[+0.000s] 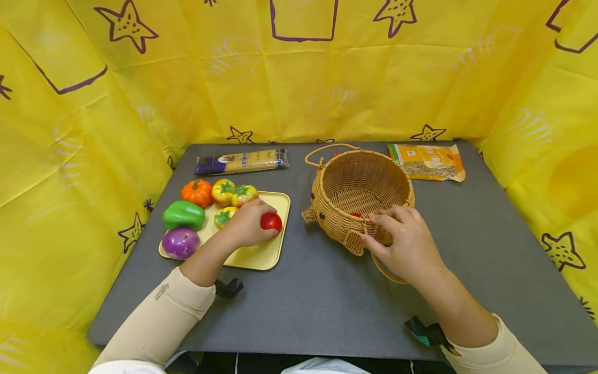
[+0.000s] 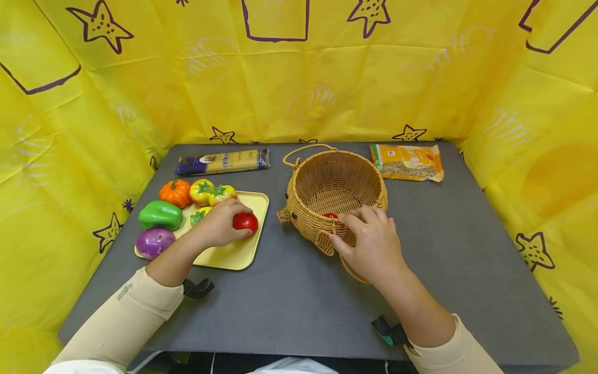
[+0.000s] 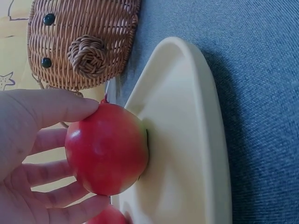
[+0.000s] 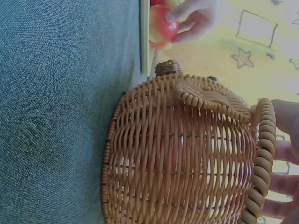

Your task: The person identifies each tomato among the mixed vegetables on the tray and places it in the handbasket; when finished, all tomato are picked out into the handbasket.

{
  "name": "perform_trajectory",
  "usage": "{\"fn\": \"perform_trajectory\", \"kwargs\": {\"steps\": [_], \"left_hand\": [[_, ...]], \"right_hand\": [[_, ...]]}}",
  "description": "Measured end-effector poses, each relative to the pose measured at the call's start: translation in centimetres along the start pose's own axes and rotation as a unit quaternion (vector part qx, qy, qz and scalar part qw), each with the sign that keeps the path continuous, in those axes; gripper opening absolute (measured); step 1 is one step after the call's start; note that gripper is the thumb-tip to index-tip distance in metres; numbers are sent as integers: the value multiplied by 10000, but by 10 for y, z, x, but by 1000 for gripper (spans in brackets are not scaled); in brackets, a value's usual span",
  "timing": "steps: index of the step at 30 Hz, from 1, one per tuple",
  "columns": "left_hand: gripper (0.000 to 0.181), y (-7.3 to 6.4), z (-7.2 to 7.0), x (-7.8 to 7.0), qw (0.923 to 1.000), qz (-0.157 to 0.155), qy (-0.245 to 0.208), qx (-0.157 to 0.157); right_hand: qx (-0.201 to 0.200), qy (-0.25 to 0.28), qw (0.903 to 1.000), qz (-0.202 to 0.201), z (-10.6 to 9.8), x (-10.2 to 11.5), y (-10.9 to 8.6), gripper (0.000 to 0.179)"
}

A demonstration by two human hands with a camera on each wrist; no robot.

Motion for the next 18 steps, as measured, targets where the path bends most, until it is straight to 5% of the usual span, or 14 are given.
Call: {"fn": "perform_trajectory", "kwargs": {"steps": [8, 18], "left_hand": [[46, -1, 0, 4, 9997, -120, -106, -207], [47, 7, -18, -5, 9924, -185, -456, -1128]], "right_hand": [[3, 12, 10000, -12, 0, 0, 0, 36], [12, 4, 10000, 1, 1, -1, 0, 38]]}}
Point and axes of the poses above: each hand's wrist, its own y-axis towards the middle knuckle, its own z-axis out of the palm, x = y × z, the point moved 6 cm from there along y, towards the middle knuckle, and after that the axes turned 9 degrees about z, right-handed, at the moved point
